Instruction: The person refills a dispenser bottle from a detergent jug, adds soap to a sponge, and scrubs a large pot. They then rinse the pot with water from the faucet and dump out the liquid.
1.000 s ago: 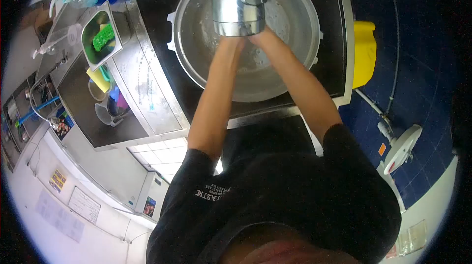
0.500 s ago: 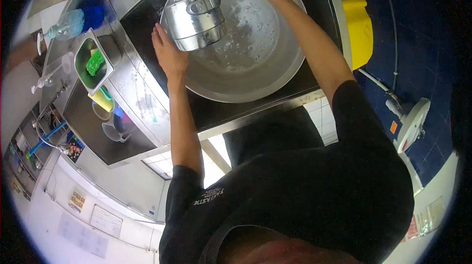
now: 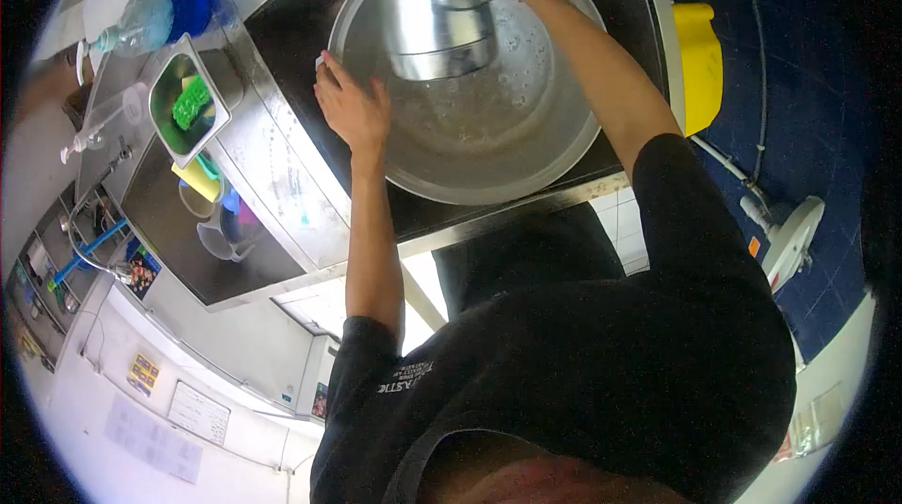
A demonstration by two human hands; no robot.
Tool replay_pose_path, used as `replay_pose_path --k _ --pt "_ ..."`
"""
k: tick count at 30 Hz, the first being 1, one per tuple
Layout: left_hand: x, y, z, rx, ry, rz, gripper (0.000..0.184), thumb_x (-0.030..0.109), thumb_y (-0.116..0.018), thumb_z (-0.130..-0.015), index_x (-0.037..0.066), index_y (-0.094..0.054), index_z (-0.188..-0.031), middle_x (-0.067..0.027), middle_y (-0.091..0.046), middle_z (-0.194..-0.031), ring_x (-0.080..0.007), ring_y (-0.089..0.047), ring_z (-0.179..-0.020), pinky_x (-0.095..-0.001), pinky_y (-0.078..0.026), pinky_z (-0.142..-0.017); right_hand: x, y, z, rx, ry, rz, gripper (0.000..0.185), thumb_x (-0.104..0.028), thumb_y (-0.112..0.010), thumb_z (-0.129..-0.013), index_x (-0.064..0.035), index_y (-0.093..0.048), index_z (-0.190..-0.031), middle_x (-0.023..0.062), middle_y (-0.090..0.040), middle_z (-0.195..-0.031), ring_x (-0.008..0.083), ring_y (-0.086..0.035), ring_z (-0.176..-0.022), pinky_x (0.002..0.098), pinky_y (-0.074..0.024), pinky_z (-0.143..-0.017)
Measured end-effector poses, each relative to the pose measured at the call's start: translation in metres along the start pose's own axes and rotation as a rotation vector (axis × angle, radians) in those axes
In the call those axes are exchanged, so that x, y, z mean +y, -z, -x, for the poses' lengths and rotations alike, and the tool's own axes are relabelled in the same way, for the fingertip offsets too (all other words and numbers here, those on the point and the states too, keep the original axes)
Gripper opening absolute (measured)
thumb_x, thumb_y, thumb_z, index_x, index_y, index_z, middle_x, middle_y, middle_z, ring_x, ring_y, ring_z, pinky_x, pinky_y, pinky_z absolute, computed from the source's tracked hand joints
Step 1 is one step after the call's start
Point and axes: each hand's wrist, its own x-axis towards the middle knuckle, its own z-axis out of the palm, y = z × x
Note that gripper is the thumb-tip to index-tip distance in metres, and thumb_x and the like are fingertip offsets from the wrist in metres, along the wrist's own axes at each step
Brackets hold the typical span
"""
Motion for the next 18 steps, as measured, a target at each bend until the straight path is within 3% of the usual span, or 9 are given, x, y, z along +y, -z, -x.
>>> replay_pose_path --k 2,4,5,7,8,12,15,18 --pt "0.001 0.002 0.003 0.045 0.002 -0.044 0.095 0.022 -0.076 -0.085 -0.006 -0.027 -0.162 -0.0306 -0.046 -0.150 -0.0465 -0.049 -0.138 -0.0532 -0.034 -0.122 0.010 -0.009 0.002 -0.003 0.032 -0.046 0.031 -0.024 -0.071 -0.097 -0.0070 -0.069 -0.122 0.0202 -0.072 -0.120 0.0393 -0.069 -0.113 0.0524 -0.0560 -0.092" --pt "0.002 0.012 0.002 0.061 -0.030 -0.012 0.097 0.019 -0.078 -0.082 -0.005 -0.028 -0.162 -0.0289 -0.047 -0.151 -0.0455 -0.048 -0.138 -0.0522 -0.035 -0.122 0.022 -0.023 0.007 0.328 0.292 -0.367 0.036 -0.015 -0.066 -0.097 -0.0049 -0.067 -0.132 0.0238 -0.069 -0.124 0.0413 -0.065 -0.120 0.0501 -0.0526 -0.100" --pt "0.005 0.014 0.002 0.044 0.007 0.010 0.097 0.018 -0.079 -0.082 -0.004 -0.029 -0.162 -0.0286 -0.047 -0.151 -0.0453 -0.049 -0.138 -0.0521 -0.036 -0.121 0.012 -0.016 0.017 0.313 0.306 -0.375 0.036 -0.015 -0.066 -0.097 -0.0049 -0.067 -0.132 0.0238 -0.069 -0.124 0.0413 -0.065 -0.120 0.0501 -0.0526 -0.100" --pt "0.003 0.013 0.002 0.083 0.010 0.022 0.097 0.018 -0.079 -0.081 -0.005 -0.029 -0.161 -0.0294 -0.047 -0.150 -0.0460 -0.049 -0.137 -0.0529 -0.037 -0.120 -0.007 -0.003 0.041 0.283 0.460 -0.211 0.040 -0.012 -0.076 -0.086 -0.0027 -0.069 -0.124 0.0180 -0.070 -0.125 0.0391 -0.063 -0.122 0.0497 -0.0467 -0.107" --pt "0.003 0.013 0.003 0.090 0.004 0.037 0.095 0.017 -0.077 -0.082 -0.005 -0.028 -0.161 -0.0305 -0.047 -0.150 -0.0470 -0.050 -0.137 -0.0541 -0.038 -0.119 -0.015 -0.009 0.050 0.163 0.397 -0.320 0.036 -0.014 -0.074 -0.089 -0.0019 -0.070 -0.123 0.0160 -0.068 -0.119 0.0362 -0.062 -0.116 0.0484 -0.0481 -0.105" --pt "-0.003 0.009 0.004 0.080 0.018 0.115 0.092 0.013 -0.072 -0.085 -0.006 -0.026 -0.162 -0.0327 -0.045 -0.153 -0.0493 -0.047 -0.139 -0.0550 -0.038 -0.119 -0.075 -0.049 0.075 -0.473 -0.321 -1.235 0.030 -0.022 -0.066 -0.101 0.0011 -0.072 -0.118 0.0081 -0.062 -0.094 0.0245 -0.060 -0.092 0.0432 -0.0538 -0.097" --pt "-0.008 0.005 0.008 0.086 0.011 0.164 0.091 0.011 -0.071 -0.084 -0.007 -0.026 -0.162 -0.0331 -0.044 -0.153 -0.0503 -0.047 -0.139 -0.0548 -0.038 -0.119 -0.111 -0.047 0.066 -0.591 -0.615 -1.664 0.035 -0.028 -0.060 -0.110 0.0034 -0.073 -0.115 0.0022 -0.058 -0.076 0.0157 -0.059 -0.075 0.0393 -0.0580 -0.091" --pt "-0.006 0.006 0.012 0.087 0.006 0.173 0.090 0.009 -0.069 -0.084 -0.007 -0.026 -0.162 -0.0332 -0.045 -0.153 -0.0508 -0.047 -0.138 -0.0543 -0.039 -0.119 -0.096 -0.076 0.057 -0.478 -0.770 -2.094 0.037 -0.028 -0.057 -0.110 0.0053 -0.073 -0.110 0.0052 -0.062 -0.080 0.0212 -0.061 -0.079 0.0407 -0.0573 -0.091"
